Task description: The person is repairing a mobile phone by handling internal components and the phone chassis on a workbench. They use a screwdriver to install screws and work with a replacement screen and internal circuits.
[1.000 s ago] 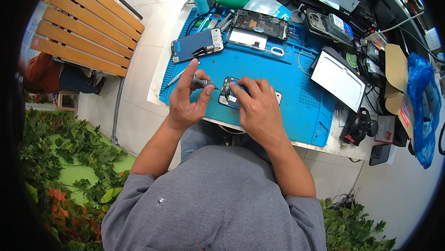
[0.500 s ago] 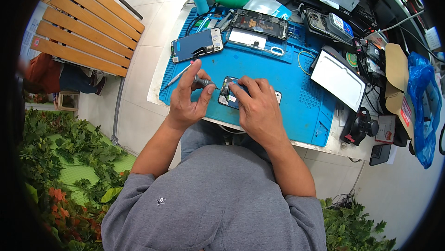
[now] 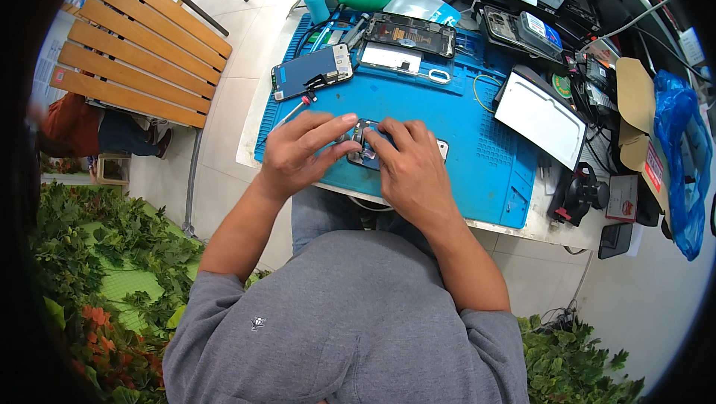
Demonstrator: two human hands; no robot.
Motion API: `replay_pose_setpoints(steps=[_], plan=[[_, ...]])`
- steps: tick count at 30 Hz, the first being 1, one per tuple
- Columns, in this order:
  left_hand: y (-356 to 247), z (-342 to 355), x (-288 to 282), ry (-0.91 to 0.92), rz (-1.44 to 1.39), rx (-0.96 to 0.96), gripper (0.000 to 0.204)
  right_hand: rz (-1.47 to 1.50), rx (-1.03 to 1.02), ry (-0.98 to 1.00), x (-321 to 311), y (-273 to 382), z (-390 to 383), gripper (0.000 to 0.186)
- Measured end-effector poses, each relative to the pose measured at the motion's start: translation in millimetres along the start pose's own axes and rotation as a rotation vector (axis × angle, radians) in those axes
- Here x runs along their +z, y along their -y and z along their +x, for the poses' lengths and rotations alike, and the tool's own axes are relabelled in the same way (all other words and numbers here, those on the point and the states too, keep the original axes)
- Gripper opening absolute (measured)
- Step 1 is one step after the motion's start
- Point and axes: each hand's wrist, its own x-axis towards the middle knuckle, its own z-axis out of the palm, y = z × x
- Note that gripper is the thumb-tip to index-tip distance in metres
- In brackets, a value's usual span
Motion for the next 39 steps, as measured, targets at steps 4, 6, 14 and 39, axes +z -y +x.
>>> replay_pose_setpoints(steps=[4, 6, 14, 39], plan=[[1, 21, -17, 0.217, -0.172, -0.065, 0.064, -0.009, -0.005, -0.010, -1, 0, 0, 0.043], [2, 26, -24, 0.249, -0.203, -0.068, 0.063, -0.011, -0.004, -0.007, 0, 0, -1, 0.043], [6, 29, -31, 0.292, -0.217, -0.112, 0.060, -0.013, -0.006, -0.002, 1, -1, 0, 0.044], [2, 27, -25, 0.232, -0.226, -0.113, 0.058, -0.009, 0.002, 0.003, 1, 0, 0, 0.043]])
